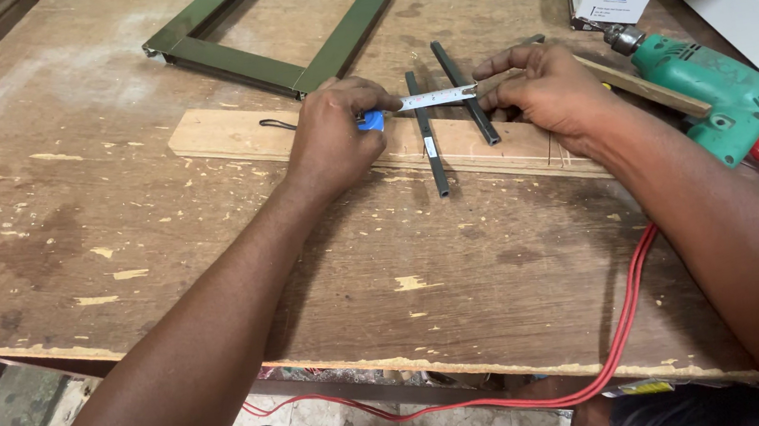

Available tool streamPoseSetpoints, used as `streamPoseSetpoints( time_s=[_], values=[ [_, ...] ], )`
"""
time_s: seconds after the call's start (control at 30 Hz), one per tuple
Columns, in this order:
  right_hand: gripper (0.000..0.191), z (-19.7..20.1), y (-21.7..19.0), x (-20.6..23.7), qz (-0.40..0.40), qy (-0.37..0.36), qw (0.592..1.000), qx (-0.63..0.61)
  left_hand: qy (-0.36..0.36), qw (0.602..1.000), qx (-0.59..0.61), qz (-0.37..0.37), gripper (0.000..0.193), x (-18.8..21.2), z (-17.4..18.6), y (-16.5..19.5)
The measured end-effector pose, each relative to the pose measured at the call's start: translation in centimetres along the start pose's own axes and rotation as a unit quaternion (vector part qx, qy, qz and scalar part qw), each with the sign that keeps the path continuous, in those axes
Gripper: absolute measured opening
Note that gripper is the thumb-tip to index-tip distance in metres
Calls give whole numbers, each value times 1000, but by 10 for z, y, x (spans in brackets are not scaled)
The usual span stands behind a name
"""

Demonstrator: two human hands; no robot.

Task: The person uses a power drill to remove screws from a green metal window frame. They then use a hammer to tap out metal rods from the frame's corner joints and measure the components with a tape measure.

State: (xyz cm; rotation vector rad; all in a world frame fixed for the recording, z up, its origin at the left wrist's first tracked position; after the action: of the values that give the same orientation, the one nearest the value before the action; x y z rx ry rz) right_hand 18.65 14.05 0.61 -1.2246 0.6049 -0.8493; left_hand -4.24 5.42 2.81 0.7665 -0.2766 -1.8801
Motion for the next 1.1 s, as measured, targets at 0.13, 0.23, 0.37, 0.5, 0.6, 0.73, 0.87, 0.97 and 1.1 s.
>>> streamPoseSetpoints(
  time_s=[0.13,0.23,0.37,0.5,0.6,0.73,0.87,0.97,1.1],
  values=[
    [40,0,2,0,-3,0,1000,12,-5,1000,-1,2,29,0,-1,-1],
    [40,-3,-2,1,13,-8,1000,17,-5,1000,-2,-9,31,0,-1,0],
    [38,-5,-5,3,13,-13,1000,9,-10,1000,-2,-14,31,0,-1,2],
    [39,-2,-3,5,-1,4,1000,10,-35,999,1,-27,27,0,-3,10],
    [37,1,-3,6,-3,15,999,30,-51,997,-14,-57,32,2,-4,22],
    [35,2,-4,7,7,20,999,37,-69,995,-3,-70,35,11,1,34],
    [35,-1,-5,6,22,7,999,32,-81,995,4,-65,34,23,4,42],
    [34,-2,-5,5,24,7,999,43,-78,996,-2,-43,35,25,6,43],
    [35,-2,-5,5,30,5,999,42,-89,996,7,-16,35,24,6,38]
  ],
)
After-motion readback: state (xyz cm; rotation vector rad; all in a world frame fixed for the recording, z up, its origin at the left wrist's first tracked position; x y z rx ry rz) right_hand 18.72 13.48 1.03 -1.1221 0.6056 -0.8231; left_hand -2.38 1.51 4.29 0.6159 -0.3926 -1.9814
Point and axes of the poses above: each hand's wrist, its own x-axis away from the middle knuckle, its own z-axis out of the back of the hand, y = z × x, the point moved 8 cm from there along -x, towards the middle knuckle, and after that the axes turned 14 degrees about -y, right-handed, at the moved point
